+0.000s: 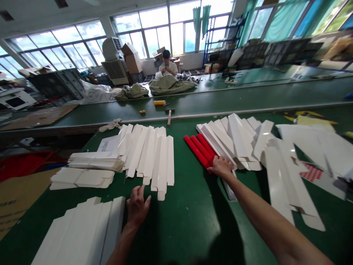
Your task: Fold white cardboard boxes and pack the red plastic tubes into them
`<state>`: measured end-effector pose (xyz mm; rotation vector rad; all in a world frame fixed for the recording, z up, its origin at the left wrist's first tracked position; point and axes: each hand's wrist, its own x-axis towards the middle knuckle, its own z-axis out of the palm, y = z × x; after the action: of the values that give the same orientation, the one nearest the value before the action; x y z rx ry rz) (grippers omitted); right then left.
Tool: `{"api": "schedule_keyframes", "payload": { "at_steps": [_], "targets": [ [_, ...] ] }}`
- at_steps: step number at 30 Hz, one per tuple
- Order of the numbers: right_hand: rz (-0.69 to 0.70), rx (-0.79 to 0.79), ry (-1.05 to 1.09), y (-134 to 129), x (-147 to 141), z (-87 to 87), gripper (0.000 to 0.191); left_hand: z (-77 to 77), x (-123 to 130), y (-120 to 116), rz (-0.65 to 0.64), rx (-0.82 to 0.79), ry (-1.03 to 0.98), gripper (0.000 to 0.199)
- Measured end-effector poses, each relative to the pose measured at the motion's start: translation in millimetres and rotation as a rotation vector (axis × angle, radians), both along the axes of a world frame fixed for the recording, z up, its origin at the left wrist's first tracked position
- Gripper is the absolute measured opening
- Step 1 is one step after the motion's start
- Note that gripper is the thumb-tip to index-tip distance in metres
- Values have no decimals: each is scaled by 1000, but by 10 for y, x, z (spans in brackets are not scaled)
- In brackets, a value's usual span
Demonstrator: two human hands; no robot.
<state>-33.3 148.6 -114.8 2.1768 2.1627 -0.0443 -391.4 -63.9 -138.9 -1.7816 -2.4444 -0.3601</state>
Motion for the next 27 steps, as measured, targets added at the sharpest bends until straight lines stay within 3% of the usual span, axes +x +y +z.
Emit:
{"api": "schedule_keyframes", "payload": {
  "at_steps": [5, 8, 10, 17, 19, 23, 27],
  "targets": [
    [49, -87, 7, 40, 142, 82, 55, 32, 426, 243, -208, 10, 22, 50],
    [80, -52, 10, -59, 97, 128, 46, -10, 538, 365, -313, -24, 96, 74],
    [107, 4, 20, -188, 19, 141, 43, -74, 553, 398, -353, -49, 147, 79],
    [357, -23, 192, -796, -444, -44, 40, -239, 433, 344, -476, -60, 210, 46],
    [405, -52, 251, -899, -592, -108, 41, -245, 398, 363, -452, -45, 197, 51],
    [475, -146, 352, -1007, -819, -202, 31, -270, 393, 448, -241, 9, 153, 68],
    [487, -212, 434, -1131, -903, -268, 24, -230, 406, 532, -190, 41, 86, 56]
  ]
}}
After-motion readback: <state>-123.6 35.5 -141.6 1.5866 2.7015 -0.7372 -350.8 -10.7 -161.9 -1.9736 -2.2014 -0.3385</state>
